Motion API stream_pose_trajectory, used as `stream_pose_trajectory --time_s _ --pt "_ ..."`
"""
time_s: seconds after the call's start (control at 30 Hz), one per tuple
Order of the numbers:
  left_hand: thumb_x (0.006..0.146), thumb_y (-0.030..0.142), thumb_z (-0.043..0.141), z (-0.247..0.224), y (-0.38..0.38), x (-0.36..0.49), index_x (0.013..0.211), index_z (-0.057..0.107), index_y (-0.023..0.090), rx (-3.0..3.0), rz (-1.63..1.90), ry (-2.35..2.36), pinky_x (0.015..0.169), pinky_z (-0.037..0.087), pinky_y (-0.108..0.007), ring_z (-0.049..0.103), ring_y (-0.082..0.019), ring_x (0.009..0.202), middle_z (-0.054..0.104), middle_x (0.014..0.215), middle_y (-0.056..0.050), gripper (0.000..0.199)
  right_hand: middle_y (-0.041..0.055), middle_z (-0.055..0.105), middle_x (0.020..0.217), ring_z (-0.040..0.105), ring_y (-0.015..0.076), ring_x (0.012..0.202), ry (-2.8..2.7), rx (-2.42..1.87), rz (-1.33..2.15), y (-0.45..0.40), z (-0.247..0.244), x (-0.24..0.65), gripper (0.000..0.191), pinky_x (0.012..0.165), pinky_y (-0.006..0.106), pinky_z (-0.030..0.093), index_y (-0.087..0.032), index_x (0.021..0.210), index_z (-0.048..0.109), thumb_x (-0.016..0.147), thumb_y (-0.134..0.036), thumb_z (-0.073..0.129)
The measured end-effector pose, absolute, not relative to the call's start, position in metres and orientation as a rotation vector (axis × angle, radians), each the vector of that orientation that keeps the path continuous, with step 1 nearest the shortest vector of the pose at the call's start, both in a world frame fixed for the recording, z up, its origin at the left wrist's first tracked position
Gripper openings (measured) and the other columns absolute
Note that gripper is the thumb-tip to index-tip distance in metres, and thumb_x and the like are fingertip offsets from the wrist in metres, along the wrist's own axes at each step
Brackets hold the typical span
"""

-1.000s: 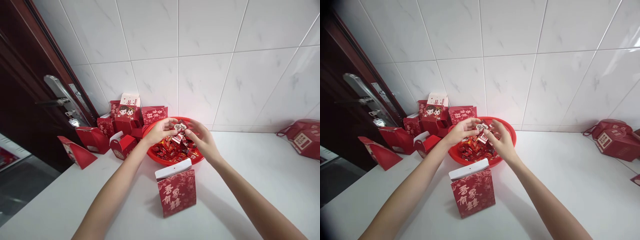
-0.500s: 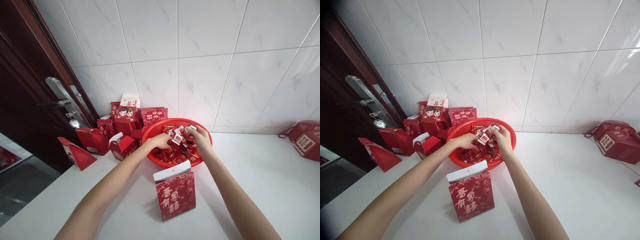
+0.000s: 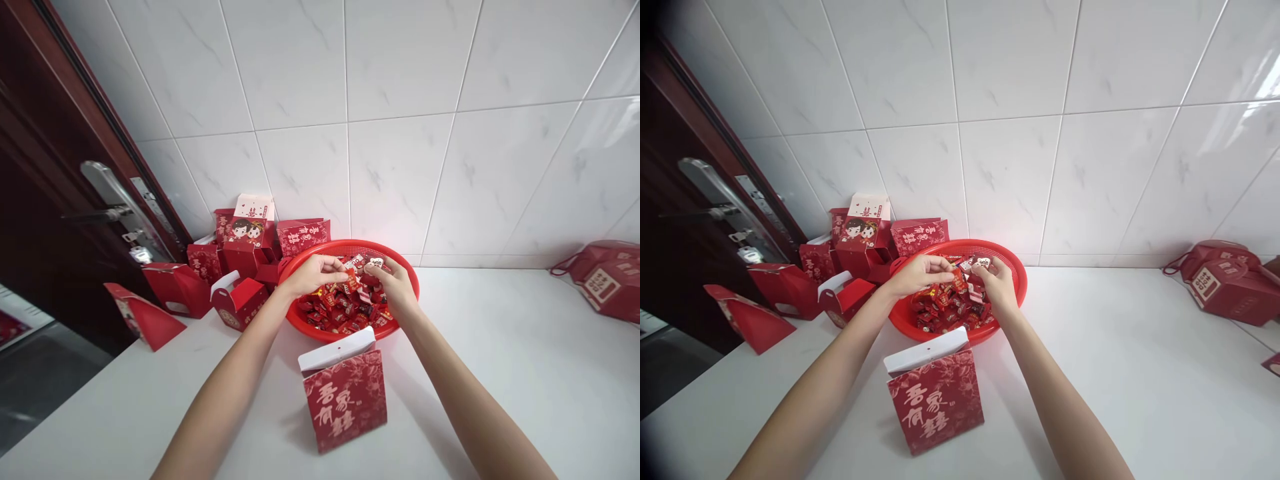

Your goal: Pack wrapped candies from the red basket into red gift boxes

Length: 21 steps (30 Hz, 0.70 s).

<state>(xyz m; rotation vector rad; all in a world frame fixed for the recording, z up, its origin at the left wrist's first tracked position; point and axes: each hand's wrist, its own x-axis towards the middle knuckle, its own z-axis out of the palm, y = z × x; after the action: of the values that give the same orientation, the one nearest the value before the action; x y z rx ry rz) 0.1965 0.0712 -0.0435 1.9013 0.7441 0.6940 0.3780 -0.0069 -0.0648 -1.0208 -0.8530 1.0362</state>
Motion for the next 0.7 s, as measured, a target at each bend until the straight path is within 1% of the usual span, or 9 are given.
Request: stream_pose_trajectory --time_s 0.1,0.23,0.3,0.4,0.47,0.53,0.6,0.67,0.7 --pt "0.066 0.050 0.084 -0.041 0.061 0.206 0.079 0.069 0.016 1.816 0.888 0.737 0.078 0.053 -0.030 0.068 -0.018 0.079 0.073 0.083 -0.005 0.040 0.0010 0.069 0.080 0.064 0.0159 0.070 -0.841 -1.022 1.103 -0.004 -0.067 0.378 0.024 0.060 0.029 0.058 -0.021 0.082 0.066 0.069 -0.037 0.078" --pt "0.065 0.055 0.083 -0.044 0.059 0.218 0.075 0.069 0.017 1.825 0.995 0.769 0.078 0.053 -0.031 0.067 -0.019 0.079 0.072 0.079 -0.004 0.042 0.0032 0.068 0.089 0.066 0.0175 0.077 -0.887 -0.982 1.241 -0.002 -0.070 0.380 0.033 0.062 0.032 0.063 -0.022 0.096 0.069 0.075 -0.045 0.079" --pt "0.065 0.056 0.082 -0.046 0.060 0.219 0.074 0.069 0.017 1.846 1.010 0.795 0.077 0.052 -0.031 0.066 -0.019 0.078 0.071 0.078 -0.003 0.042 0.0038 0.068 0.092 0.067 0.0185 0.083 -0.944 -0.952 1.239 -0.004 -0.070 0.381 0.039 0.064 0.031 0.063 -0.021 0.098 0.069 0.071 -0.045 0.083" --pt "0.067 0.056 0.080 -0.048 0.059 0.214 0.074 0.069 0.017 1.878 0.975 0.806 0.076 0.052 -0.030 0.065 -0.018 0.077 0.072 0.079 -0.004 0.042 0.0032 0.069 0.088 0.067 0.0188 0.083 -1.023 -0.951 1.225 -0.008 -0.067 0.380 0.044 0.061 0.027 0.061 -0.020 0.094 0.069 0.060 -0.038 0.090" --pt "0.070 0.056 0.077 -0.047 0.058 0.206 0.077 0.070 0.016 1.901 0.922 0.822 0.076 0.052 -0.030 0.066 -0.018 0.077 0.073 0.081 -0.004 0.041 0.0032 0.071 0.086 0.067 0.0189 0.082 -1.045 -0.951 1.232 -0.011 -0.065 0.379 0.044 0.059 0.026 0.060 -0.020 0.092 0.070 0.057 -0.036 0.091" --pt "0.075 0.054 0.073 -0.046 0.058 0.195 0.082 0.072 0.016 1.946 0.843 0.857 0.078 0.052 -0.031 0.067 -0.020 0.080 0.074 0.084 -0.005 0.039 0.0040 0.072 0.088 0.068 0.0192 0.082 -1.048 -0.949 1.236 -0.013 -0.062 0.378 0.041 0.060 0.026 0.059 -0.020 0.092 0.070 0.060 -0.036 0.089" --pt "0.077 0.048 0.071 -0.045 0.060 0.183 0.088 0.075 0.017 2.051 0.677 0.926 0.080 0.053 -0.031 0.069 -0.022 0.085 0.077 0.089 -0.006 0.033 0.0039 0.073 0.088 0.069 0.0191 0.081 -1.014 -0.963 1.231 -0.013 -0.061 0.377 0.039 0.062 0.027 0.060 -0.020 0.093 0.069 0.061 -0.035 0.086" --pt "0.072 0.037 0.074 -0.047 0.064 0.171 0.091 0.077 0.019 2.191 0.424 1.053 0.079 0.052 -0.030 0.071 -0.024 0.087 0.078 0.093 -0.005 0.026 0.0029 0.072 0.087 0.069 0.0187 0.077 -0.960 -0.991 1.211 -0.013 -0.061 0.377 0.038 0.063 0.029 0.060 -0.020 0.094 0.068 0.062 -0.033 0.084" --pt "0.067 0.031 0.076 -0.049 0.065 0.167 0.092 0.078 0.021 2.252 0.290 1.124 0.078 0.052 -0.029 0.072 -0.024 0.088 0.079 0.094 -0.004 0.027 0.0024 0.071 0.086 0.069 0.0187 0.077 -0.942 -1.008 1.200 -0.013 -0.062 0.377 0.037 0.064 0.030 0.061 -0.020 0.094 0.068 0.063 -0.032 0.083"
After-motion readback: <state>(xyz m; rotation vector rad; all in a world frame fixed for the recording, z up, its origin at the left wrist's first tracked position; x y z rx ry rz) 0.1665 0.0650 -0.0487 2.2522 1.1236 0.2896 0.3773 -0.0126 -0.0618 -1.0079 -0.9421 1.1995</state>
